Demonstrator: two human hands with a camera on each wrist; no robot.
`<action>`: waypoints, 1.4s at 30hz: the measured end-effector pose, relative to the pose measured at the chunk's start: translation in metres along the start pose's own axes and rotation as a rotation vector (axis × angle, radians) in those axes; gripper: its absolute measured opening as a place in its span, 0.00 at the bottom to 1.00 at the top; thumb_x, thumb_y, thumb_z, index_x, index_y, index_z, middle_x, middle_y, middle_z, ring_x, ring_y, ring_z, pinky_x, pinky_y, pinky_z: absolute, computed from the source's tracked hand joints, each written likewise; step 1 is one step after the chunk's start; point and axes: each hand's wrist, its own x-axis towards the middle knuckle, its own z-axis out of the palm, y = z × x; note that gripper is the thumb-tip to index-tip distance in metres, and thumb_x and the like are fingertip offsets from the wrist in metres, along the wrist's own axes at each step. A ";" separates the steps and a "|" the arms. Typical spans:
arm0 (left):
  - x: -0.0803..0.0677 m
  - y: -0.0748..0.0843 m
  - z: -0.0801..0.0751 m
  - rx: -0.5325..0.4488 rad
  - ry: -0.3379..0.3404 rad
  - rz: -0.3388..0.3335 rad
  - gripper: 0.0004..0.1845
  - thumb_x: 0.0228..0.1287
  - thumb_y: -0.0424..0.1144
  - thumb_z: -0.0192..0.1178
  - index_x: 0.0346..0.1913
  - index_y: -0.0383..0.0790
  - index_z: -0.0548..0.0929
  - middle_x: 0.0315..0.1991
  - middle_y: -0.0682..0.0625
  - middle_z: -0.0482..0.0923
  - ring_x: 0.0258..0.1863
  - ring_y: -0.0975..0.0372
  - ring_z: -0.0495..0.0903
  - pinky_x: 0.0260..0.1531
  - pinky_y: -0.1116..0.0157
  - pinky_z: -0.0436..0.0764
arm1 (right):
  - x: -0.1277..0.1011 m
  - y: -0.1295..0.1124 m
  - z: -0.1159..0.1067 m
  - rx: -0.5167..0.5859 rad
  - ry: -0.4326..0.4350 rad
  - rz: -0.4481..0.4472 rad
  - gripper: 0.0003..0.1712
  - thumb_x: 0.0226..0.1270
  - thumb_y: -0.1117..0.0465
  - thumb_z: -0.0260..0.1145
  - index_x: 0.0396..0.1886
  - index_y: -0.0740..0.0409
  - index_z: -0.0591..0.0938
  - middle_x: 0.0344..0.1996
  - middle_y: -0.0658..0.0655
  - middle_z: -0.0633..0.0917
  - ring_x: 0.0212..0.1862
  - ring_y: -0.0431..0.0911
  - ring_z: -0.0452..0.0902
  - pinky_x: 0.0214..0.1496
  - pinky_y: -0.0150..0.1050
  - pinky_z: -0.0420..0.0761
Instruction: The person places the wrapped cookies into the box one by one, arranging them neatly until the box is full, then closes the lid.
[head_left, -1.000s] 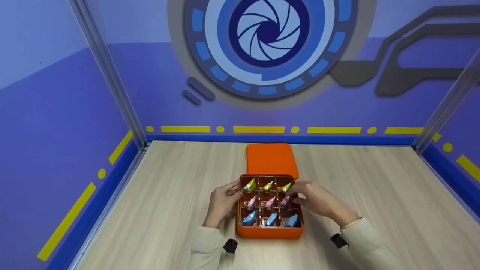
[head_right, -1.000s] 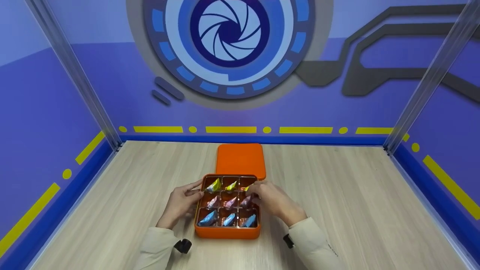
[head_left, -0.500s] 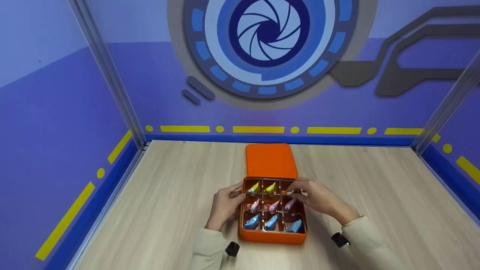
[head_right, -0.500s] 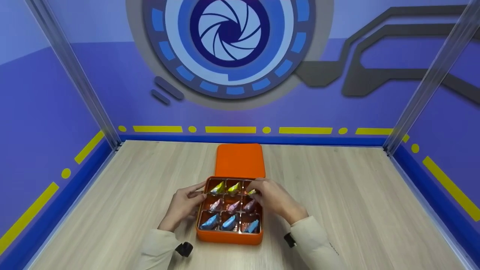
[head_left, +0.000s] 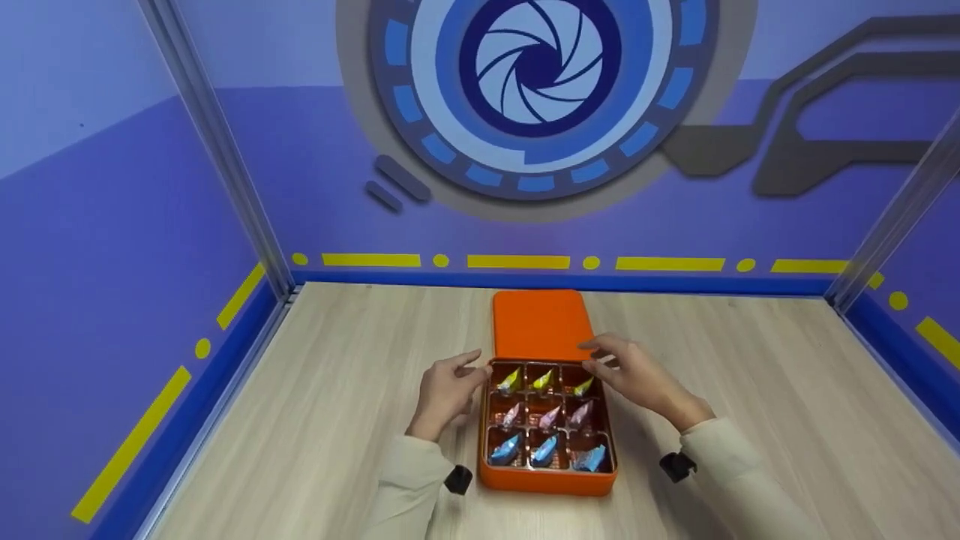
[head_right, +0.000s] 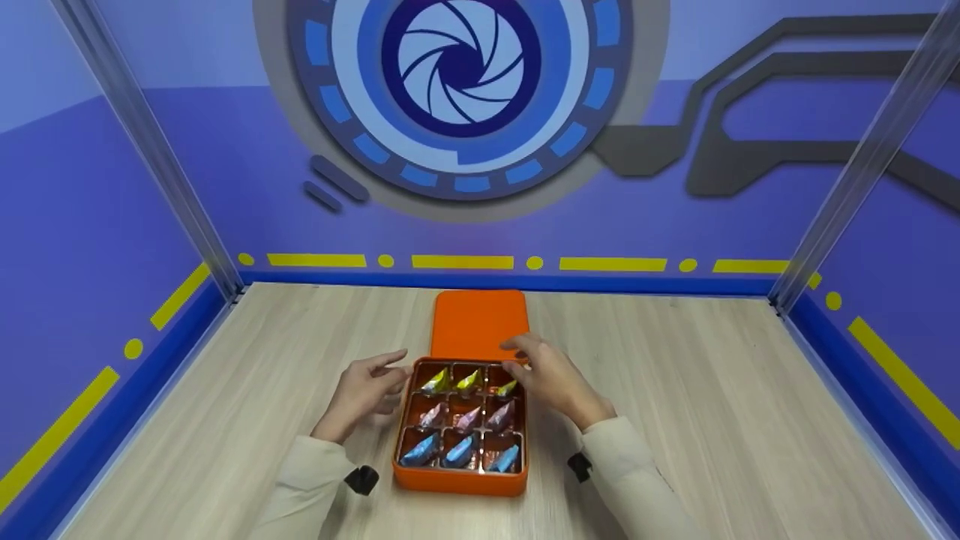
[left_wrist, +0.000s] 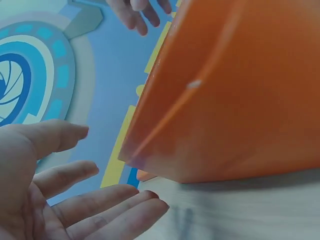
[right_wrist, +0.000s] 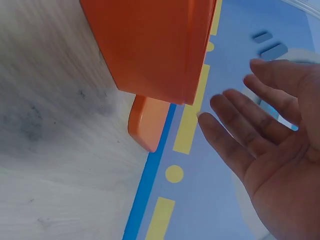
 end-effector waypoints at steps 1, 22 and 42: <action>0.003 0.002 0.000 0.019 -0.002 0.006 0.27 0.73 0.44 0.68 0.72 0.40 0.81 0.50 0.38 0.88 0.11 0.67 0.65 0.11 0.72 0.69 | 0.002 0.000 0.000 0.005 0.013 0.009 0.21 0.79 0.66 0.67 0.67 0.67 0.80 0.61 0.68 0.82 0.56 0.61 0.84 0.55 0.54 0.87; 0.074 0.027 0.012 0.088 -0.025 0.080 0.33 0.75 0.46 0.66 0.80 0.47 0.72 0.77 0.40 0.69 0.74 0.42 0.69 0.67 0.46 0.78 | 0.057 0.015 0.002 0.050 0.027 0.306 0.48 0.80 0.49 0.67 0.86 0.64 0.55 0.80 0.74 0.57 0.72 0.74 0.66 0.71 0.67 0.72; 0.111 0.013 0.027 0.003 -0.264 -0.186 0.46 0.76 0.48 0.66 0.87 0.51 0.52 0.86 0.45 0.48 0.83 0.45 0.50 0.77 0.42 0.61 | 0.075 0.050 0.018 0.109 -0.072 0.558 0.47 0.81 0.53 0.64 0.84 0.72 0.51 0.79 0.78 0.58 0.78 0.71 0.55 0.78 0.66 0.61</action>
